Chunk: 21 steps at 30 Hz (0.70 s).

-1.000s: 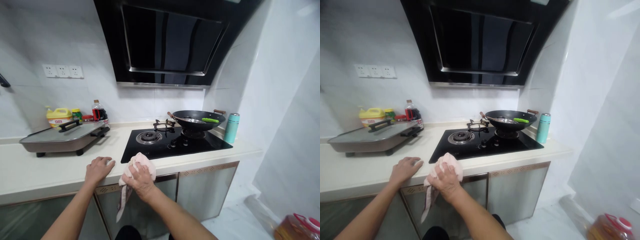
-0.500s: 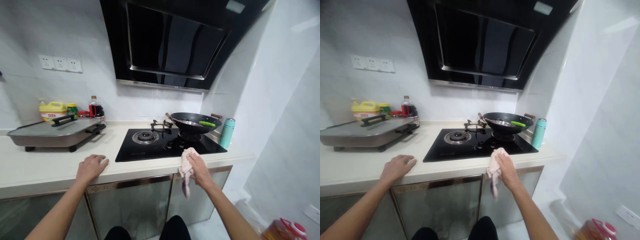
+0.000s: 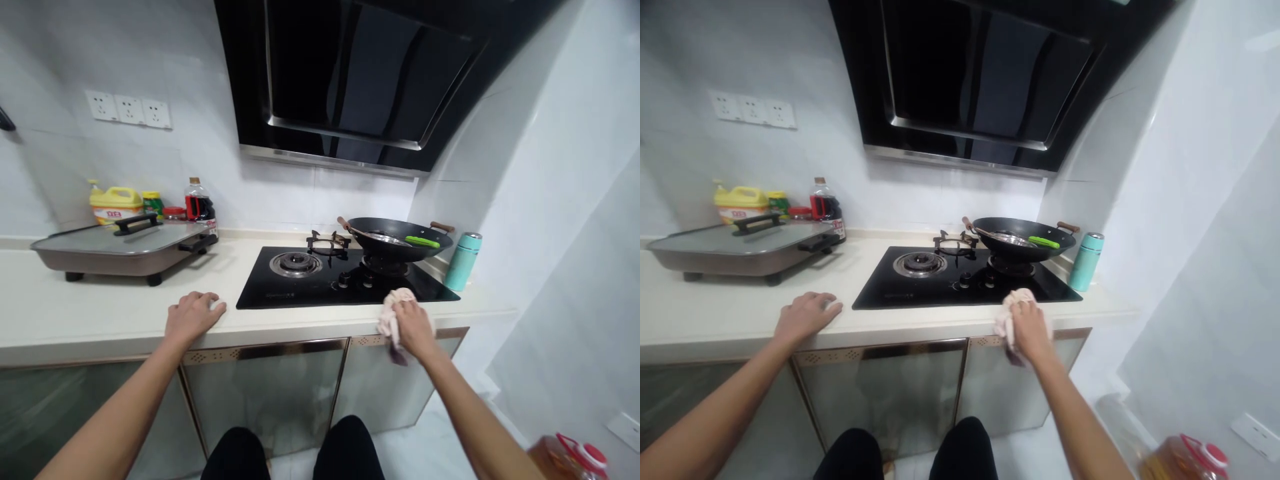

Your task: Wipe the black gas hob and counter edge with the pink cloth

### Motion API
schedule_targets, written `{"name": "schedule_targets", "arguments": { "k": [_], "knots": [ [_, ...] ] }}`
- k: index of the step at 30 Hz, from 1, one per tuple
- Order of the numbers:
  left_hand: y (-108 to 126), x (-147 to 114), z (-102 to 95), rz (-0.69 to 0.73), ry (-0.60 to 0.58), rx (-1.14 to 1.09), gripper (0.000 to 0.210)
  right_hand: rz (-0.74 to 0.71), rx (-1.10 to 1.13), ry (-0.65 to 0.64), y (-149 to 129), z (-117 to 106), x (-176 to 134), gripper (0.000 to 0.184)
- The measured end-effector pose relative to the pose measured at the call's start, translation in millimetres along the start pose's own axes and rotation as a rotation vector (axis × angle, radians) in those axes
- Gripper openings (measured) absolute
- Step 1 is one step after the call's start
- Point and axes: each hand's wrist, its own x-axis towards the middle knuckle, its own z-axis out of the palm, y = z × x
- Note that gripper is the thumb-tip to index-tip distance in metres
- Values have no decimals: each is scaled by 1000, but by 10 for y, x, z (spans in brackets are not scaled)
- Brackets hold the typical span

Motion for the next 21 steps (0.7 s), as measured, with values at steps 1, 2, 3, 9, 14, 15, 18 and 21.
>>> {"name": "schedule_targets", "arguments": {
  "k": [1, 2, 3, 9, 14, 15, 18, 21],
  "knots": [
    [4, 1, 1, -4, 1, 0, 58, -59, 19, 0, -289, -22, 15, 55],
    [7, 0, 2, -6, 0, 1, 58, -118, 39, 0, -598, -39, 33, 55],
    [7, -3, 2, -8, -3, 1, 57, -177, 62, 3, -920, -54, 55, 57],
    [-15, -48, 15, -1, 22, 15, 55, -576, 291, 75, -2568, -166, 210, 73],
    [-42, -90, 21, 9, 40, -2, 53, -700, 459, 147, -2761, -95, 234, 76],
    [-47, -96, 21, 13, 38, -6, 53, -704, 462, 149, -2670, -59, 227, 78],
    [-54, -108, 21, 14, 46, -22, 50, -662, 440, 154, -2227, 54, 185, 77],
    [-39, -122, 19, 6, 52, -34, 48, -528, 391, 188, -1608, 179, 110, 68]
  ]
}}
